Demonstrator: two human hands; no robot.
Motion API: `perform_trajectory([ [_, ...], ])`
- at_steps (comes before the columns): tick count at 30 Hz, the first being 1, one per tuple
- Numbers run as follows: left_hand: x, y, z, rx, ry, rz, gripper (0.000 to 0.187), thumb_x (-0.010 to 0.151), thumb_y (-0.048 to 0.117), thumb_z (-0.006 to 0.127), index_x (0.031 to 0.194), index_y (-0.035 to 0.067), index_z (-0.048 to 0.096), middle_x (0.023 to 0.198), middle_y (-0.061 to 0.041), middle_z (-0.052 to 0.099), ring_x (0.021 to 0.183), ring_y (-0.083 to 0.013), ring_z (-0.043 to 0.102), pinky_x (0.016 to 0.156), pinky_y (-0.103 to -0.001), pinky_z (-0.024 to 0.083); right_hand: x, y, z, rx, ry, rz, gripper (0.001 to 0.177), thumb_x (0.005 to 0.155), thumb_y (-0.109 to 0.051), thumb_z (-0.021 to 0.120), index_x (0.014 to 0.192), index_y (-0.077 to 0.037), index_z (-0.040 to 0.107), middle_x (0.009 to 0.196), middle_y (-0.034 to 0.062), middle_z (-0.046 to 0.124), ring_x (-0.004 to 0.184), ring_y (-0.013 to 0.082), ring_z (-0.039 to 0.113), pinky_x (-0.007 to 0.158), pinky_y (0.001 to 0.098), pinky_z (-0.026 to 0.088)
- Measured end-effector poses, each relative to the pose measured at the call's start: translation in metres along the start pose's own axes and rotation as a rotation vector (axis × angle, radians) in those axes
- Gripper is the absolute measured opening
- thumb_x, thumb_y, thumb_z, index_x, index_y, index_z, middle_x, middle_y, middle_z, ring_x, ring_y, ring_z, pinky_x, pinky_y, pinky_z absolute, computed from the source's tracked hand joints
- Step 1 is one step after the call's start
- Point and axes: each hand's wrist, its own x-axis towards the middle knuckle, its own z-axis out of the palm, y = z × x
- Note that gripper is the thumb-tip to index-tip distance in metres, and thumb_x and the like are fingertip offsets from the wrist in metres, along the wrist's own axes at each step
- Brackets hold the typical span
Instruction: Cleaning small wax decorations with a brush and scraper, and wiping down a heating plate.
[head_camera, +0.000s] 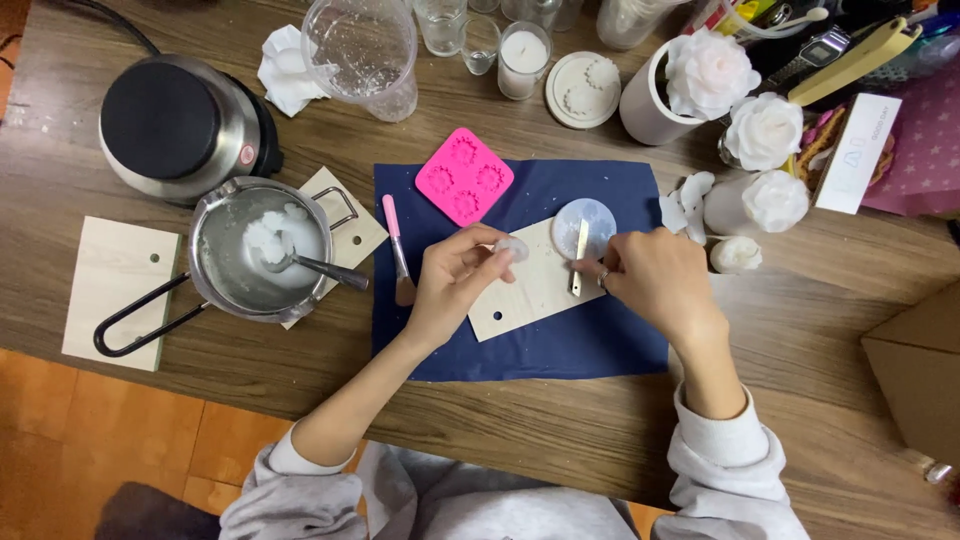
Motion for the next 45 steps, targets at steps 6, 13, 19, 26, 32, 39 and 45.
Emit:
perform_trajectory([
  [6, 0.003, -0.001, 0.001, -0.177, 0.091, -0.161, 0.020, 0.086, 0.012, 0.066, 0.101, -0.001, 0.063, 0.081, -0.008, 0.062, 0.078, -0.0107, 0.060, 0.071, -0.021, 0.050, 0.007, 0.005, -0.001, 0.126, -0.093, 0.019, 0.042, 0.085, -0.048, 0.060, 0.073, -0.010, 0.070, 0.058, 0.0013, 0.069, 0.068, 0.0308, 0.066, 0.071, 0.0430, 0.051],
  [13, 0.001, 0.003, 0.003, -0.245, 0.078, -0.192, 0.021, 0.085, 0.008, 0.065, 0.103, 0.001, 0.059, 0.087, -0.010, 0.062, 0.086, -0.0163, 0.065, 0.078, -0.023, 0.049, 0.013, 0.012, 0.005, 0.133, -0.037, 0.009, 0.032, 0.081, -0.044, 0.067, 0.073, -0.014, 0.070, 0.057, -0.0031, 0.067, 0.065, 0.0258, 0.066, 0.064, 0.0381, 0.050],
  [19, 0.002, 0.014, 0.006, -0.125, 0.081, -0.108, 0.018, 0.085, 0.012, 0.067, 0.097, -0.001, 0.062, 0.084, -0.013, 0.065, 0.084, -0.0146, 0.064, 0.074, -0.022, 0.048, 0.017, 0.011, 0.008, 0.157, 0.029, 0.035, 0.031, 0.080, -0.049, 0.067, 0.081, -0.018, 0.070, 0.063, -0.0068, 0.067, 0.069, 0.0227, 0.067, 0.065, 0.0377, 0.052],
  [26, 0.001, 0.004, 0.006, 0.009, 0.097, -0.063, 0.017, 0.083, 0.014, 0.071, 0.095, 0.004, 0.067, 0.085, -0.004, 0.065, 0.081, -0.0063, 0.057, 0.073, -0.018, 0.042, 0.017, 0.008, 0.007, 0.233, 0.042, -0.012, 0.028, 0.076, -0.041, 0.072, 0.085, -0.015, 0.069, 0.072, -0.0015, 0.070, 0.075, 0.0278, 0.067, 0.068, 0.0410, 0.051],
  [32, 0.000, 0.007, 0.007, 0.063, 0.057, -0.047, 0.019, 0.082, 0.015, 0.072, 0.096, 0.003, 0.068, 0.081, -0.006, 0.066, 0.079, -0.0083, 0.058, 0.070, -0.020, 0.044, 0.020, 0.005, 0.004, 0.339, 0.048, 0.001, 0.021, 0.075, -0.031, 0.071, 0.089, -0.016, 0.069, 0.076, -0.0009, 0.071, 0.077, 0.0275, 0.067, 0.073, 0.0414, 0.051],
  [39, 0.001, 0.008, 0.005, 0.114, 0.044, -0.059, 0.018, 0.081, 0.014, 0.072, 0.095, 0.002, 0.069, 0.077, -0.007, 0.068, 0.077, -0.0098, 0.058, 0.070, -0.022, 0.045, 0.027, 0.007, 0.017, 0.354, 0.079, 0.051, 0.023, 0.073, -0.040, 0.072, 0.086, -0.022, 0.069, 0.074, -0.0034, 0.070, 0.081, 0.0260, 0.068, 0.075, 0.0405, 0.052],
  [45, 0.002, 0.006, 0.007, 0.134, 0.053, -0.047, 0.017, 0.081, 0.013, 0.073, 0.094, 0.003, 0.070, 0.077, -0.009, 0.069, 0.075, -0.0112, 0.060, 0.070, -0.023, 0.046, 0.023, 0.006, 0.015, 0.381, 0.101, 0.048, 0.025, 0.074, -0.044, 0.069, 0.083, -0.021, 0.071, 0.073, -0.0032, 0.071, 0.080, 0.0253, 0.069, 0.075, 0.0386, 0.053],
])
